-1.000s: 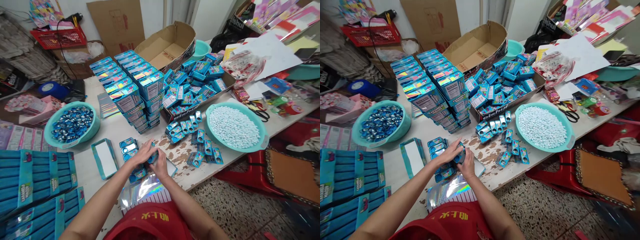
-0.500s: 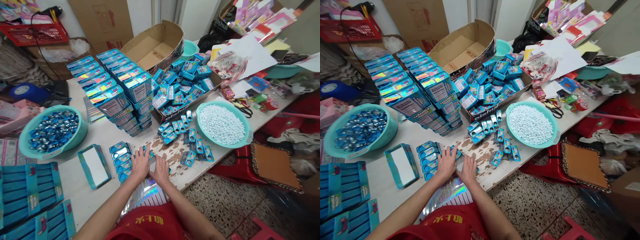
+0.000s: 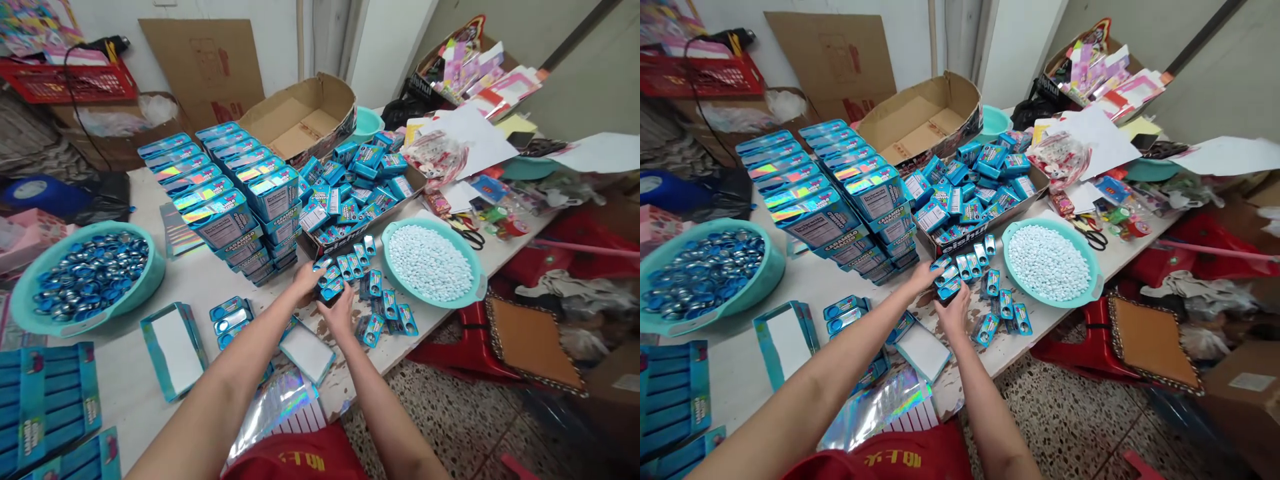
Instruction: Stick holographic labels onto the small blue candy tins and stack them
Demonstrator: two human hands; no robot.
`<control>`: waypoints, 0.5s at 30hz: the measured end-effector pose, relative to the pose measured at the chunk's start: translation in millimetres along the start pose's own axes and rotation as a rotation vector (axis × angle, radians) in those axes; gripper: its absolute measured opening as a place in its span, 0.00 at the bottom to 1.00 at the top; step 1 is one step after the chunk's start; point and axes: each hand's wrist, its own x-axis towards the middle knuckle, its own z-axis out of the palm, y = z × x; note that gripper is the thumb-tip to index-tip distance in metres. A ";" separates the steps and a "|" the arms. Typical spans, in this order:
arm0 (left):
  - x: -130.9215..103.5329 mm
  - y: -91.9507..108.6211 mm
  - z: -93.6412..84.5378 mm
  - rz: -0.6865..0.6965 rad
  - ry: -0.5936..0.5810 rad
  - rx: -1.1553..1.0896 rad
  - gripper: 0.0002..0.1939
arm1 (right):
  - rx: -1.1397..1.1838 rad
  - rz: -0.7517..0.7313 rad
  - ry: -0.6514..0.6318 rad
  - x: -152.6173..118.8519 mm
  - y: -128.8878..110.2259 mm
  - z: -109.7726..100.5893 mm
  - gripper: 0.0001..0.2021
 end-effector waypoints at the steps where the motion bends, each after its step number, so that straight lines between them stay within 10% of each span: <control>1: 7.5 1.8 2.3 -0.015 -0.030 -0.008 0.22 | 0.004 0.009 0.003 2.9 2.2 4.6 0.38; 11: -11.5 -26.2 -17.2 0.165 -0.060 0.462 0.23 | -0.016 -0.098 0.077 -40.0 -0.6 -26.7 0.36; 15: -23.2 -24.3 -10.5 0.142 -0.066 0.572 0.24 | 0.056 -0.245 -0.125 -69.2 -17.0 -50.8 0.37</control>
